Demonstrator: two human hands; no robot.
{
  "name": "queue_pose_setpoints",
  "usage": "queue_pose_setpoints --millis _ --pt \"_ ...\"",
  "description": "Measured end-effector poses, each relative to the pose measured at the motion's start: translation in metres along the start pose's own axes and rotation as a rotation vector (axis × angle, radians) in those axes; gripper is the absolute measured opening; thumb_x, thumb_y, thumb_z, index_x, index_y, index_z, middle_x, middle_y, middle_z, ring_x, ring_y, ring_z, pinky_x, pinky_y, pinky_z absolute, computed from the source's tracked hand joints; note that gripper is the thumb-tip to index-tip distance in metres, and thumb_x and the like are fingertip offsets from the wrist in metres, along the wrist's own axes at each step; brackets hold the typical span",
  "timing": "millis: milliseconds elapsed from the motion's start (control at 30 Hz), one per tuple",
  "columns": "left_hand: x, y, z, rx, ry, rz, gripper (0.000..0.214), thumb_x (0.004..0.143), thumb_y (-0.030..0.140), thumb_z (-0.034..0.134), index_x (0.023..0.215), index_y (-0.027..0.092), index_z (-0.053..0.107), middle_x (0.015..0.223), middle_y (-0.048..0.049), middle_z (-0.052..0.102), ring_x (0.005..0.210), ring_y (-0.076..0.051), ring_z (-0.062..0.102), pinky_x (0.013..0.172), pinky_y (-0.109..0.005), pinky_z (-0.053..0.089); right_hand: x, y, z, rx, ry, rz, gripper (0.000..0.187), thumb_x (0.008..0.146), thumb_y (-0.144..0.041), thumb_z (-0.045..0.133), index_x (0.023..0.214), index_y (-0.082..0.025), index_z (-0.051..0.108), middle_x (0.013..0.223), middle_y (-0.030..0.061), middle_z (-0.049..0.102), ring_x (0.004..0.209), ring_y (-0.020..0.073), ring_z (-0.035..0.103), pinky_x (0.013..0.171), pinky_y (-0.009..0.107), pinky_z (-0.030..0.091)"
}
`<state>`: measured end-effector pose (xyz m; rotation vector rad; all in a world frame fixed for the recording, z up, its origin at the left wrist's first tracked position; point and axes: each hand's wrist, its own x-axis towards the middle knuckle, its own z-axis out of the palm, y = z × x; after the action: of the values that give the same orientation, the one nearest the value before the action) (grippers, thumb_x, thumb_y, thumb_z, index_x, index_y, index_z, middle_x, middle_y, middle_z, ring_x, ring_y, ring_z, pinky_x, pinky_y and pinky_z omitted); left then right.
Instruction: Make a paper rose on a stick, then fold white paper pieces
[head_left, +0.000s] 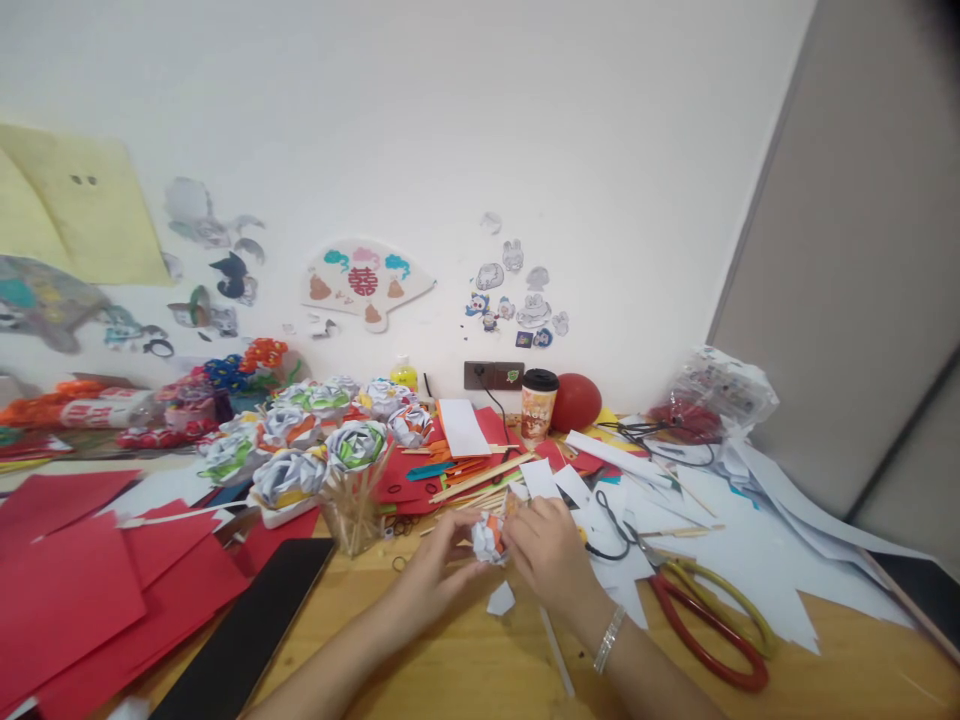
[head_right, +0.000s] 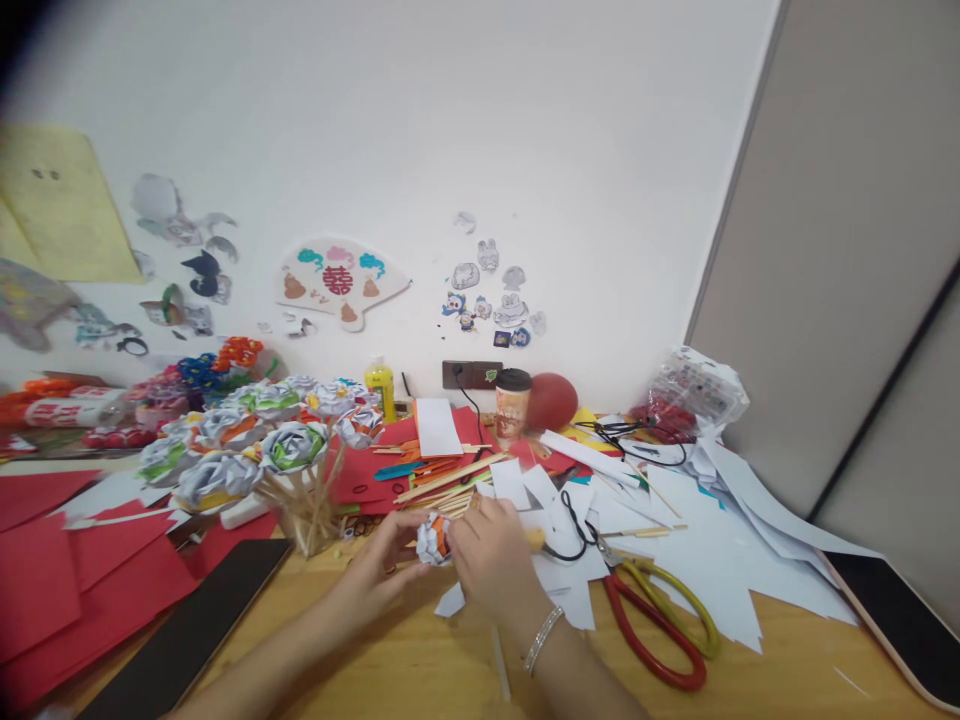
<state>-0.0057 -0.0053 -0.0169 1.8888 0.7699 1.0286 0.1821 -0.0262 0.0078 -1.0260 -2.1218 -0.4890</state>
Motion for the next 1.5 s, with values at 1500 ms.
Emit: queue_pose_setpoints --millis 1500 --pt "0.002 0.003 0.004 0.015 0.055 -0.024 0.032 0.076 0.022 0.061 0.104 0.02 0.046 0.107 -0.0069 0.056 0.096 -0.02 0.056 0.082 -0.036 0.048 -0.002 -0.004 0.01 0.644 -0.148 0.569 0.024 0.083 -0.034 0.046 0.068 -0.018 0.056 0.065 0.0011 0.061 0.06 0.0162 0.055 0.056 0.025 0.04"
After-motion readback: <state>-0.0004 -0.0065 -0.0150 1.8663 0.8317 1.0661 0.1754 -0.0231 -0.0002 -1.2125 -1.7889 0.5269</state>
